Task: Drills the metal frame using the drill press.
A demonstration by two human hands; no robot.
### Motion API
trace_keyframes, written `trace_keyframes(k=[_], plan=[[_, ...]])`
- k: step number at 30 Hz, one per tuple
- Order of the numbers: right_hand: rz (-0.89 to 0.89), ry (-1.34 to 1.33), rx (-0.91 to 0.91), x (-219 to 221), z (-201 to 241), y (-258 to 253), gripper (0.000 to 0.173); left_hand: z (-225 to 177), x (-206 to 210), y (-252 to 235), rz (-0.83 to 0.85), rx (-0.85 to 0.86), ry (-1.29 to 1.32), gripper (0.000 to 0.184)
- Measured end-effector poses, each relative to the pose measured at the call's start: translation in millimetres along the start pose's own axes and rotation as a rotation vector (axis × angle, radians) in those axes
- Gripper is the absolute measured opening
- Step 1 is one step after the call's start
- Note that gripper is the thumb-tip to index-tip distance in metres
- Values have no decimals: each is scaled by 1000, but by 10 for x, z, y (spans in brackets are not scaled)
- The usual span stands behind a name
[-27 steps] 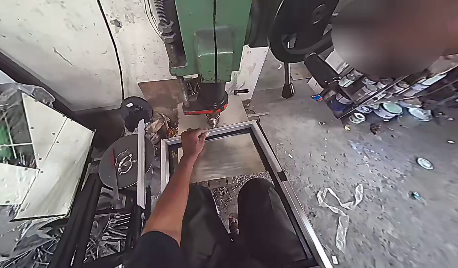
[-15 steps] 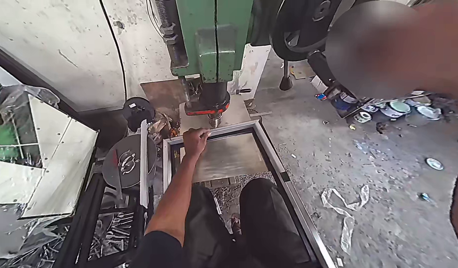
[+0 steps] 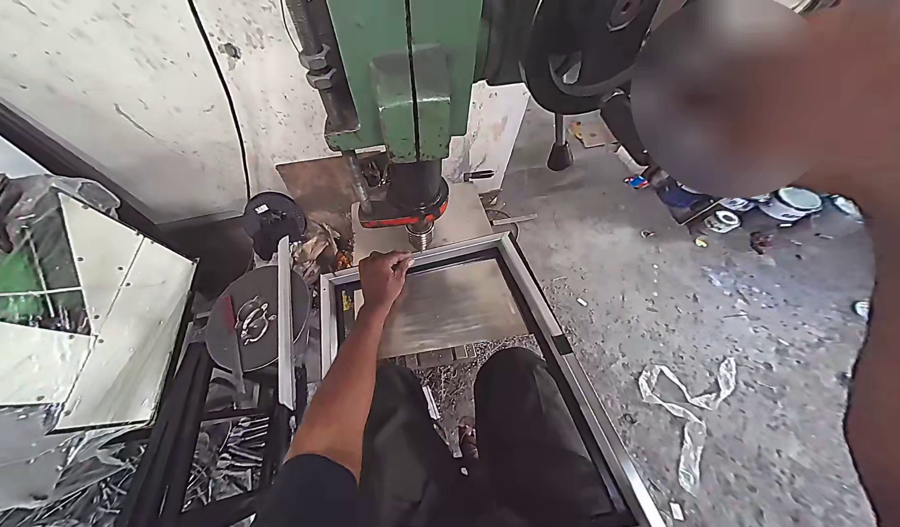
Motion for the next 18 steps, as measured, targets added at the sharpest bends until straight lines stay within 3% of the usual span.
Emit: trace_keyframes(k=[6, 9, 13, 18], plan=[[-14, -91, 155, 340, 342, 222, 38, -8, -11, -1, 18, -9, 7, 20], [70, -136, 129, 300, 306, 186, 37, -15, -10, 1, 19, -8, -6, 20], [206, -392, 80, 266, 202, 75, 41, -33, -23, -17, 38, 4, -33, 21], [177, -498, 72, 292, 180, 85, 48, -89, 2, -23, 55, 22, -32, 23]])
Point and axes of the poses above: each hand's wrist, its own y-axis away from the middle knuckle, its own x-axis out of the palm, z = x × y, the point moved 3 cm from there along -y, towards the middle knuckle, and after that the axes turned 14 degrees about z, right-handed, at the moved point
